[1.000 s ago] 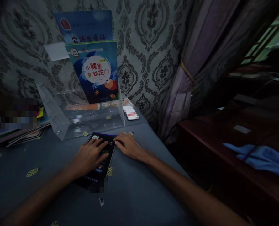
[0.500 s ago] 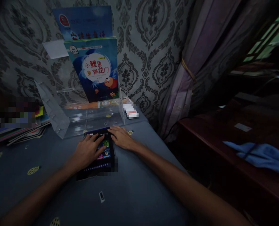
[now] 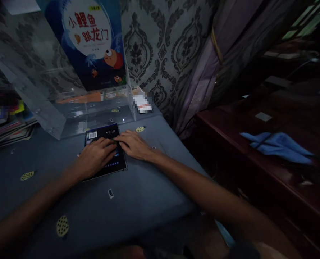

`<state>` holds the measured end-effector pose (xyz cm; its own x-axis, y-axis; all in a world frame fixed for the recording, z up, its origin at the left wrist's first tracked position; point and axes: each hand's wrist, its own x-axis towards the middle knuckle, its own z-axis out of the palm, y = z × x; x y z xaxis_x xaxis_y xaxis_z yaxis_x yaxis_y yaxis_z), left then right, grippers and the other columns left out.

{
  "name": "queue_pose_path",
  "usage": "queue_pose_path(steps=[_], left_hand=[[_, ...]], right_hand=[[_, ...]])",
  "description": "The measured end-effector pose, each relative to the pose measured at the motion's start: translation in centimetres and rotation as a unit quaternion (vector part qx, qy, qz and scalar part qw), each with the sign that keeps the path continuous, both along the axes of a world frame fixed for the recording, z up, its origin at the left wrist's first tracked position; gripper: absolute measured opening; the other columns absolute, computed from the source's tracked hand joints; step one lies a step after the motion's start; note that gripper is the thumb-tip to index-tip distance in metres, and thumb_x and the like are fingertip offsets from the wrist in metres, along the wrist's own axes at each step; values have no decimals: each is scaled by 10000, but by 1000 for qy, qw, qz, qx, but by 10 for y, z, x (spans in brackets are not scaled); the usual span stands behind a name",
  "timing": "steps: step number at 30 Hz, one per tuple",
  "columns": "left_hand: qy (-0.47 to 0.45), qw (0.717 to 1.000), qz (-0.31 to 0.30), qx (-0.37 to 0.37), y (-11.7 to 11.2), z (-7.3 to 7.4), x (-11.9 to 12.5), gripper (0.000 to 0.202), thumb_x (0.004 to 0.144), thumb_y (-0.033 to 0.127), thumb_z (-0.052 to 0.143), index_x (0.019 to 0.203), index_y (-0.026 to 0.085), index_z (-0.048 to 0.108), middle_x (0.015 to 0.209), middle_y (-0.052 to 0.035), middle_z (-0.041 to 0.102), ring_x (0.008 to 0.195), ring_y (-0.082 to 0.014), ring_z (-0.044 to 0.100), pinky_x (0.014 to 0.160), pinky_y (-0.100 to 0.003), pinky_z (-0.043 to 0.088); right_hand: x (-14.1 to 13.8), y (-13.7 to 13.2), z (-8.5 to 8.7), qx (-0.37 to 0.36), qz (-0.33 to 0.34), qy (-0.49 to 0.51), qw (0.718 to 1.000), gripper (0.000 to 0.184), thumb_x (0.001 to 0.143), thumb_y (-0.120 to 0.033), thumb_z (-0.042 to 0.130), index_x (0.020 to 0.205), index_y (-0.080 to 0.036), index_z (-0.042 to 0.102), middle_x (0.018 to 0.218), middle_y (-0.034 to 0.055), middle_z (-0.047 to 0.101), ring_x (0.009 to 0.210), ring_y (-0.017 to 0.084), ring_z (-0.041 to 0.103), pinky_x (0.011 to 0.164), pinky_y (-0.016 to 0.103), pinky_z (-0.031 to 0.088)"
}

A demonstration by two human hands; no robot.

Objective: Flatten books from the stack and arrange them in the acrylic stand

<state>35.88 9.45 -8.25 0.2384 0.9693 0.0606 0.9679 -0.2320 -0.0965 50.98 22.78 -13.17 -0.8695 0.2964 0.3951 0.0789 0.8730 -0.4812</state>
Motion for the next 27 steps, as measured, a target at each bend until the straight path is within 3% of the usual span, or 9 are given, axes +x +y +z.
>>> queue_pose_path(steps=[6,12,16,20,23,27], left_hand=[[-17,996,-48,-77,-22,18,19,285,958,384,548,1077,141,635,1155,-111,610,1085,-270,571,884,-403,500],[20,995,-48,-82,-23,16,24,228,956,314,542,1077,138,625,1130,-119,628,1062,-277,575,865,-409,507],[26,995,-49,-81,-22,14,26,252,983,291,473,1072,123,639,1087,-133,648,1033,-289,591,843,-431,514],[9,995,-52,-83,-23,14,25,316,1008,314,408,1085,126,651,1125,-136,661,1040,-273,605,889,-441,506],[-3,995,-58,-82,-23,15,24,312,1007,302,409,1102,133,654,1127,-125,669,1046,-264,614,914,-442,498],[5,994,-60,-94,-23,18,24,264,983,250,453,1093,130,661,1104,-121,673,1048,-270,618,914,-444,496]], right_hand=[[25,-22,10,-112,-6,25,993,348,953,-178,471,1245,-169,660,839,52,681,843,186,602,783,342,494],[41,-35,15,-237,1,27,971,339,934,-173,482,1204,-207,685,855,18,721,789,141,664,713,268,502],[43,-36,14,-248,-4,31,968,332,926,-173,490,1187,-195,695,853,27,735,778,142,672,693,265,508],[43,-35,14,-241,-7,26,970,332,921,-166,501,1186,-215,695,852,10,749,792,141,682,773,296,522],[42,-34,14,-242,-8,21,970,336,914,-165,506,1188,-222,693,845,-1,756,787,142,690,831,329,525],[42,-35,15,-254,1,35,967,328,905,-170,505,1163,-204,705,829,9,755,756,140,684,796,318,535]])
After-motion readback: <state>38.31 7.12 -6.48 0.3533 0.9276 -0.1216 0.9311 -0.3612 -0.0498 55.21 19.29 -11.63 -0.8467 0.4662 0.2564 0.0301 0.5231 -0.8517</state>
